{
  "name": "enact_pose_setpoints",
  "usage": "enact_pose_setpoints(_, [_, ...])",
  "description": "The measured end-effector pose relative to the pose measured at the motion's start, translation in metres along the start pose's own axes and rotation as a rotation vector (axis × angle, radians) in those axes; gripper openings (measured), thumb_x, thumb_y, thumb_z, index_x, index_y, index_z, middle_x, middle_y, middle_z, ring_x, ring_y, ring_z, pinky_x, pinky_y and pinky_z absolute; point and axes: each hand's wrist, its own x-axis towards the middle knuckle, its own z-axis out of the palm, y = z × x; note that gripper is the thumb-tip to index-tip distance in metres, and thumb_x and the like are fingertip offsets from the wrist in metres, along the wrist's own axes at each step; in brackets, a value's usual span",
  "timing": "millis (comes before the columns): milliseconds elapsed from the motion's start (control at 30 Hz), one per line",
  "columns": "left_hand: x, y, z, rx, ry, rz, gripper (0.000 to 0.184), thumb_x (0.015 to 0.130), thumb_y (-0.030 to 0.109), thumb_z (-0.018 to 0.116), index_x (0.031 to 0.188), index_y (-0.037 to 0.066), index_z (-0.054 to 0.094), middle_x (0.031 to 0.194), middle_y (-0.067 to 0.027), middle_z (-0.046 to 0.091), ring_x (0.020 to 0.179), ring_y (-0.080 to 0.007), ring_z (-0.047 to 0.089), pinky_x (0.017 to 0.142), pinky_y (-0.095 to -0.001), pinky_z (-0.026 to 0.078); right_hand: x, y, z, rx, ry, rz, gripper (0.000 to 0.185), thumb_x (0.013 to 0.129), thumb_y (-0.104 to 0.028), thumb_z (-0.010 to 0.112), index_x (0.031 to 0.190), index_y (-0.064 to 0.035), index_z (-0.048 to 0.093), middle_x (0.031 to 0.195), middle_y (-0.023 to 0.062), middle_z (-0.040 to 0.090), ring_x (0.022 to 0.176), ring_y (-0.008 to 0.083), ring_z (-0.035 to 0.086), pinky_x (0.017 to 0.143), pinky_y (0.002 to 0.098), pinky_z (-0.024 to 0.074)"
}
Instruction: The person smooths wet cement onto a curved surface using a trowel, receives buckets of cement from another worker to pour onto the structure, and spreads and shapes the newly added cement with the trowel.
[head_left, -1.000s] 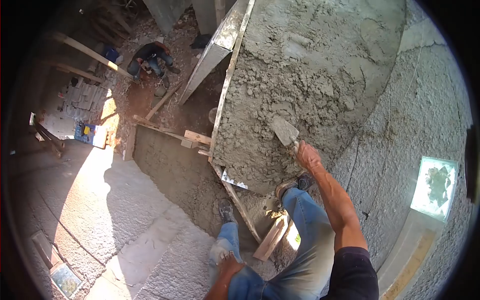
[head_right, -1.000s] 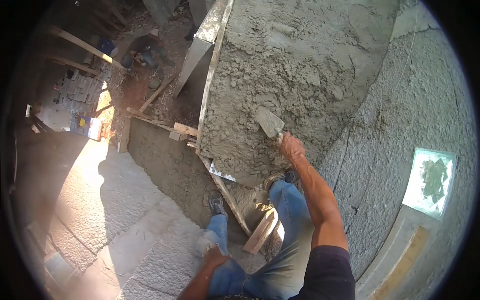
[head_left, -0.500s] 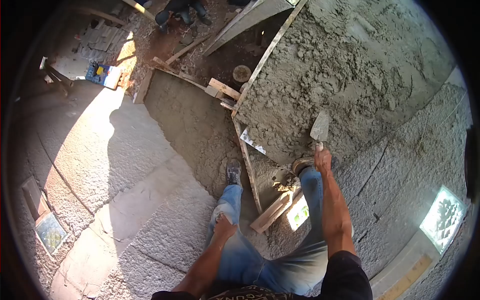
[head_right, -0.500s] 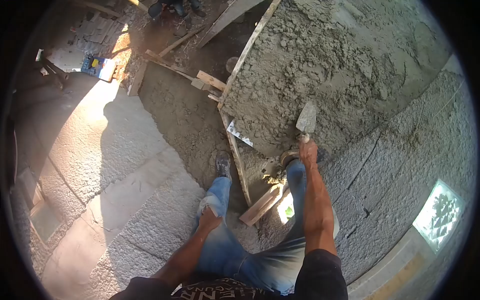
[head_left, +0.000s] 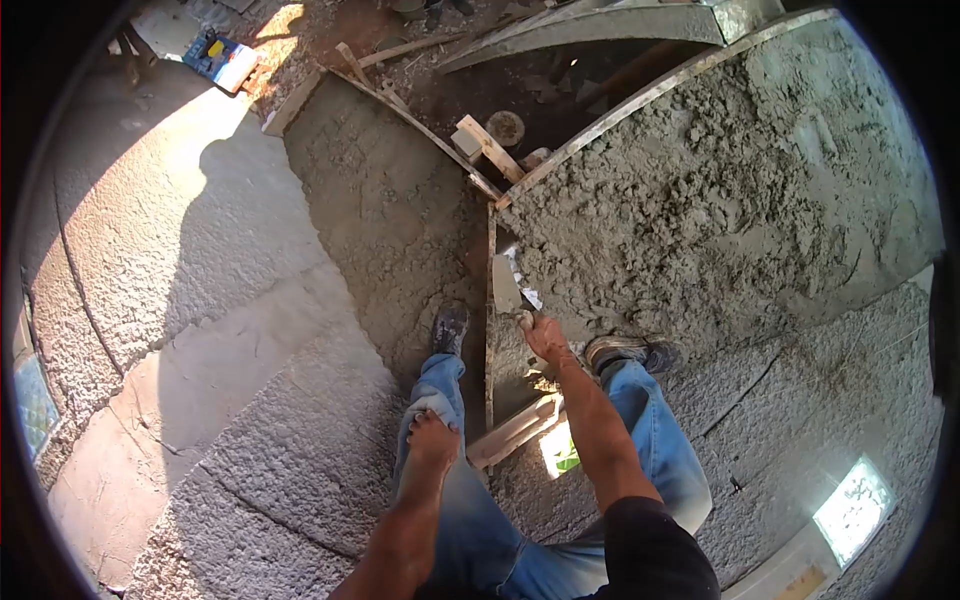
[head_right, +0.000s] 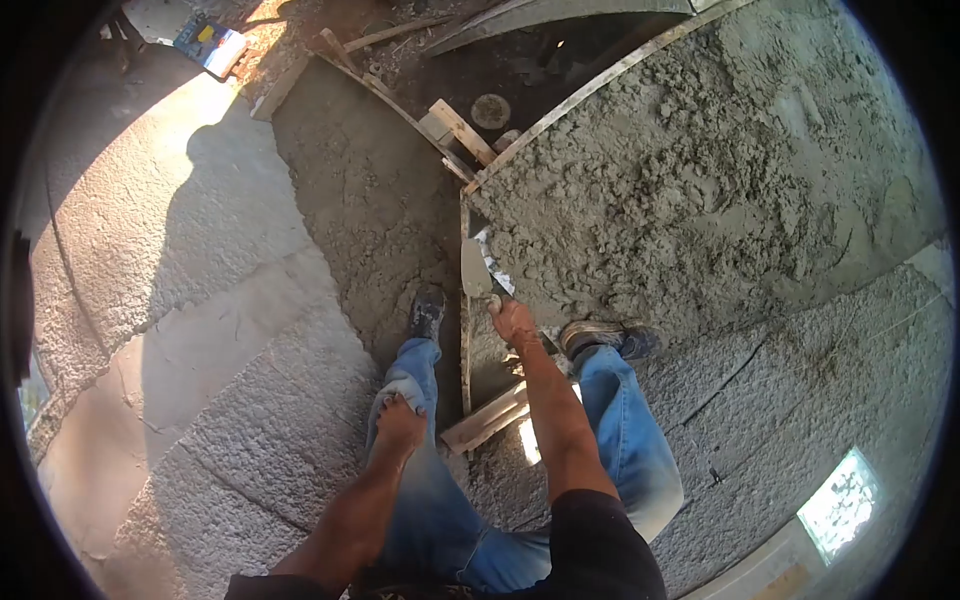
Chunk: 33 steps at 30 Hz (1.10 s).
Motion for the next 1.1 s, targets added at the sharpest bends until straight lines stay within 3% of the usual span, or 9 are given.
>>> enact_pose_setpoints(167, [0.008,0.005,0.014,-0.044,0.008,-0.038,0.071,0.084,0.046,0.057,0.137,0.001,0.039,0.137,-0.0205,0.042,0.121,-0.0390,0.046,0.095,-0.0519,0.043,-0.001,0.080,-0.070,0.159,-0.155,0.151,0.040,0.092,-0.043,0.053,0.103,-0.0051,0.062,0.068,0.0111,0.058,0.053,0.0190,0.054,0.046,0.0344,0.0417])
enact_pose_setpoints(267, [0.004,-0.002,0.017,-0.067,0.027,-0.056,0.073,0.083,0.047,0.057,0.137,0.002,0.039,0.140,-0.0210,0.039,0.125,-0.0407,0.043,0.097,-0.0523,0.041,-0.046,0.086,-0.112,0.802,-0.214,0.221,0.046,0.091,-0.048,0.053,0.108,-0.0055,0.058,0.063,0.0057,0.052,0.051,0.0173,0.050,0.046,0.0317,0.0432])
enact_pose_setpoints(433, [0.002,-0.004,0.012,-0.138,-0.007,-0.088,0.073,0.082,0.046,0.057,0.137,0.002,0.039,0.140,-0.0215,0.039,0.126,-0.0418,0.042,0.098,-0.0527,0.040,-0.086,0.021,-0.181,0.984,-0.213,0.792,0.046,0.092,-0.052,0.049,0.093,-0.0062,0.057,0.060,0.0028,0.048,0.048,0.0140,0.048,0.041,0.0301,0.0403])
enact_pose_setpoints(533, [0.003,-0.004,0.006,-0.174,-0.020,-0.091,0.072,0.082,0.046,0.057,0.136,0.001,0.040,0.139,-0.0219,0.040,0.126,-0.0419,0.042,0.098,-0.0523,0.041,-0.117,0.027,-0.168,0.540,-0.124,0.769,0.044,0.091,-0.051,0.051,0.084,-0.0075,0.058,0.060,0.0037,0.049,0.047,0.0141,0.049,0.041,0.0315,0.0403])
enact_pose_setpoints(633, [0.007,-0.005,0.009,-0.161,-0.013,-0.089,0.070,0.082,0.045,0.057,0.134,0.000,0.042,0.138,-0.0223,0.041,0.125,-0.0418,0.042,0.097,-0.0523,0.042,-0.117,0.064,-0.109,-0.368,-0.340,0.059,0.032,0.090,-0.038,0.053,0.107,-0.0123,0.063,0.082,0.0139,0.064,0.074,0.0274,0.065,0.058,0.0362,0.0505])
enact_pose_setpoints(700, [0.011,-0.007,0.012,-0.156,0.011,-0.085,0.070,0.082,0.045,0.057,0.133,0.000,0.043,0.137,-0.0222,0.041,0.125,-0.0419,0.043,0.096,-0.0524,0.042,-0.111,0.017,-0.074,-0.651,-0.389,-0.016,0.032,0.089,-0.036,0.053,0.109,-0.0130,0.063,0.089,0.0152,0.066,0.086,0.0293,0.067,0.066,0.0373,0.0529])
enact_pose_setpoints(767, [0.011,-0.008,0.019,-0.156,0.023,-0.088,0.069,0.081,0.045,0.057,0.132,0.000,0.043,0.136,-0.0222,0.042,0.124,-0.0421,0.044,0.096,-0.0525,0.042,-0.104,0.014,-0.047,-0.365,-0.411,0.504,0.051,0.082,-0.044,0.059,0.110,-0.0016,0.063,0.109,0.0271,0.062,0.108,0.0405,0.058,0.089,0.0454,0.0485])
enact_pose_setpoints(900, [0.011,-0.014,0.026,-0.158,0.061,-0.083,0.067,0.080,0.044,0.058,0.129,0.000,0.046,0.133,-0.0221,0.044,0.122,-0.0427,0.045,0.094,-0.0530,0.043,-0.122,0.138,0.021,-0.699,-0.457,0.228,0.050,0.081,-0.042,0.061,0.109,-0.0006,0.063,0.108,0.0268,0.062,0.105,0.0400,0.060,0.088,0.0456,0.0495])
enact_pose_setpoints(1100, [0.009,-0.016,0.020,-0.185,0.017,-0.084,0.066,0.081,0.043,0.058,0.129,-0.001,0.046,0.133,-0.0223,0.044,0.122,-0.0433,0.045,0.094,-0.0532,0.043,-0.157,-0.002,-0.116,-0.699,-0.544,0.035,0.036,0.086,-0.033,0.060,0.104,-0.0023,0.064,0.105,0.0233,0.064,0.098,0.0368,0.063,0.082,0.0415,0.0519])
